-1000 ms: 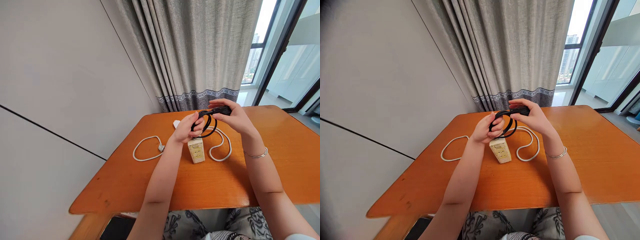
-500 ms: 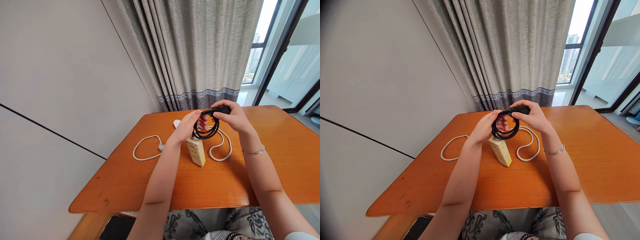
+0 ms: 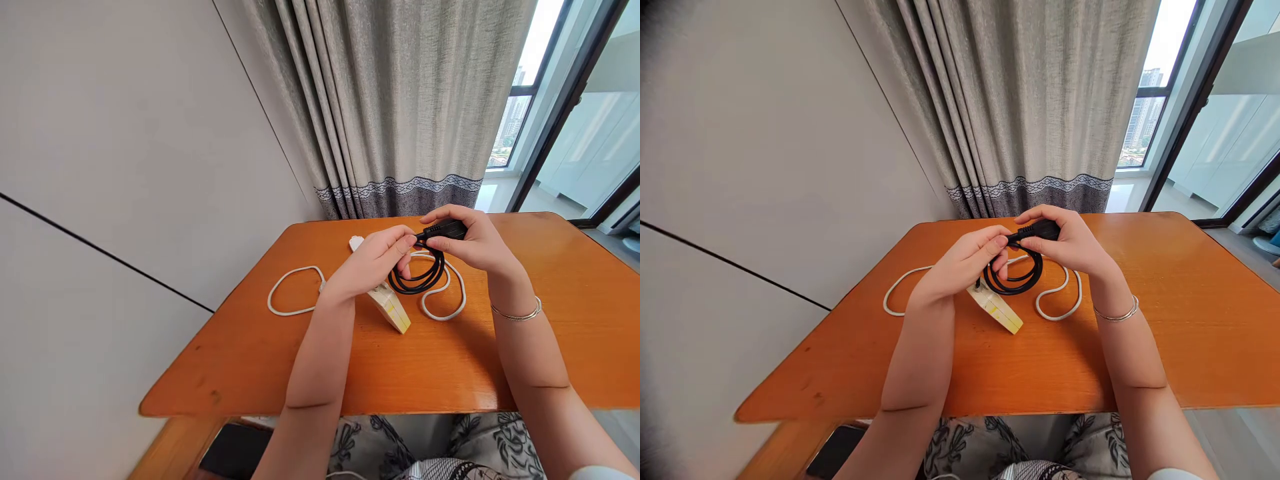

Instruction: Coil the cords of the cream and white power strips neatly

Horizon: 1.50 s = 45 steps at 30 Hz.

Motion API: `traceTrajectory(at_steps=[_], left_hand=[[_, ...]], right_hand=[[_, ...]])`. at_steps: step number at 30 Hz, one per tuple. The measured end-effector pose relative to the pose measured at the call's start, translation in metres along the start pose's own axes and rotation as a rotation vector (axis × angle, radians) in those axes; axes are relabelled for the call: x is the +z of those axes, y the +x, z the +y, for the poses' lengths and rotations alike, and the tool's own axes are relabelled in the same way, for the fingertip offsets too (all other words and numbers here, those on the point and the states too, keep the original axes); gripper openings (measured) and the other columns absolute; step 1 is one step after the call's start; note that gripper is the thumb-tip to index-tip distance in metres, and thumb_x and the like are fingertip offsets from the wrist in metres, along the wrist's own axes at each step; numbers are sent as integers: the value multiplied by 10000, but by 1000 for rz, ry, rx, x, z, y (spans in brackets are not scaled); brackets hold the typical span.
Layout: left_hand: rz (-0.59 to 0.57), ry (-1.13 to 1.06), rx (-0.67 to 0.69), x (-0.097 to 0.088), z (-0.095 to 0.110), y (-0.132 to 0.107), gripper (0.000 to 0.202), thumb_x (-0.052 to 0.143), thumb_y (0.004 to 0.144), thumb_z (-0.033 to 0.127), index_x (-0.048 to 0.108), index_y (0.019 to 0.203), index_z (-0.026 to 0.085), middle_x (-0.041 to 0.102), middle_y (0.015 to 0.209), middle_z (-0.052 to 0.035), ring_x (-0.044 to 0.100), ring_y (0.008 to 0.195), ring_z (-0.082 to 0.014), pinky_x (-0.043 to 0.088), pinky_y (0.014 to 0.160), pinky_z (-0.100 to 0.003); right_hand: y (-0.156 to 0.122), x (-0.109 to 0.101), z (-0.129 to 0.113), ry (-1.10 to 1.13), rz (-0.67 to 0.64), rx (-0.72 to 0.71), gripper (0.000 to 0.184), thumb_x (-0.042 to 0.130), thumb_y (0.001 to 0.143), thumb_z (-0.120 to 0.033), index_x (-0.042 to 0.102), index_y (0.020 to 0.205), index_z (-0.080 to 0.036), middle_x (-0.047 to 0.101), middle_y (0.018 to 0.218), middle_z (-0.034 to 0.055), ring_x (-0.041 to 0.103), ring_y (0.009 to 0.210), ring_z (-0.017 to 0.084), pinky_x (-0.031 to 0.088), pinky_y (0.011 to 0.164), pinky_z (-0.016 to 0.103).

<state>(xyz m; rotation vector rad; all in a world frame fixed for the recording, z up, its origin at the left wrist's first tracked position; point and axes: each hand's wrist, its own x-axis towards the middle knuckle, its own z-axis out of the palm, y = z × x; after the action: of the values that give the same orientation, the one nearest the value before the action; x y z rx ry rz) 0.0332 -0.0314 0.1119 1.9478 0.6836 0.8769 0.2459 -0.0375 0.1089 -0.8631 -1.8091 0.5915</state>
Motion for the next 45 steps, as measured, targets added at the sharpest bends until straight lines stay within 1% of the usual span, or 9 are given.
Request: traceTrajectory(at_steps=[6, 14, 18, 22, 26, 29, 35, 40, 45], left_hand=[[-149, -225, -89, -1, -2, 4, 528, 603, 866, 711, 462, 794, 208, 393, 563, 85, 546, 510, -100, 409, 519, -223], [6, -518, -111, 12, -11, 13, 486, 768, 814, 566, 456, 795, 193, 307, 579, 106, 305, 459, -34, 288, 447, -168], [103, -571, -104, 13, -10, 17, 470, 776, 826, 527, 453, 775, 190, 322, 569, 106, 314, 454, -27, 298, 455, -153], [245, -587, -109, 10, -13, 22, 456, 739, 875, 499, 419, 752, 199, 330, 558, 110, 333, 435, -28, 330, 464, -156], [183, -474, -70, 4, -17, 22, 513, 737, 824, 613, 437, 771, 201, 378, 570, 108, 469, 462, -54, 401, 500, -188], [107, -340, -70, -3, -16, 16, 519, 684, 834, 670, 473, 801, 197, 427, 587, 92, 590, 542, -98, 451, 563, -218], [60, -270, -81, -11, -13, 11, 437, 634, 907, 598, 557, 839, 173, 435, 588, 71, 584, 572, -108, 446, 611, -232], [187, -431, -76, -3, -18, 20, 371, 637, 957, 445, 527, 732, 171, 373, 558, 77, 470, 503, -75, 385, 538, -205], [397, -518, -49, -2, -22, 29, 345, 638, 970, 403, 570, 736, 158, 360, 538, 82, 424, 481, -63, 398, 537, -185]], right_hand=[[0, -1, 0, -22, 3, -38, 399, 798, 791, -426, 733, 1113, -200, 717, 834, 26, 673, 712, 159, 576, 646, 289], [7, -1, 11, 28, 44, 23, 504, 815, 766, -402, 673, 1201, -191, 731, 910, 33, 696, 786, 167, 595, 741, 309], [8, 3, 22, 132, 19, -2, 756, 812, 770, -532, 520, 1407, -250, 724, 1117, 71, 720, 950, 201, 606, 857, 352], [7, 8, 33, 92, -18, 5, 993, 801, 766, -581, 290, 1572, -310, 671, 1223, 87, 734, 858, 190, 614, 740, 315], [7, 12, 36, 56, -24, 8, 864, 723, 866, -476, 257, 1571, -296, 651, 1194, 89, 717, 759, 162, 616, 679, 297], [8, 14, 35, 138, -45, 2, 815, 721, 873, -415, 278, 1551, -317, 652, 1147, 73, 728, 831, 194, 641, 707, 324], [8, 21, 36, 270, -46, 36, 843, 781, 830, -440, 326, 1535, -358, 639, 1141, 58, 727, 936, 243, 662, 784, 387], [10, 21, 45, 263, 18, 24, 915, 795, 811, -506, 287, 1564, -398, 638, 1265, 57, 709, 1048, 255, 639, 871, 401], [15, 30, 67, 355, -51, 79, 1131, 805, 778, -562, 41, 1601, -430, 557, 1419, 85, 702, 1102, 229, 608, 949, 430]])
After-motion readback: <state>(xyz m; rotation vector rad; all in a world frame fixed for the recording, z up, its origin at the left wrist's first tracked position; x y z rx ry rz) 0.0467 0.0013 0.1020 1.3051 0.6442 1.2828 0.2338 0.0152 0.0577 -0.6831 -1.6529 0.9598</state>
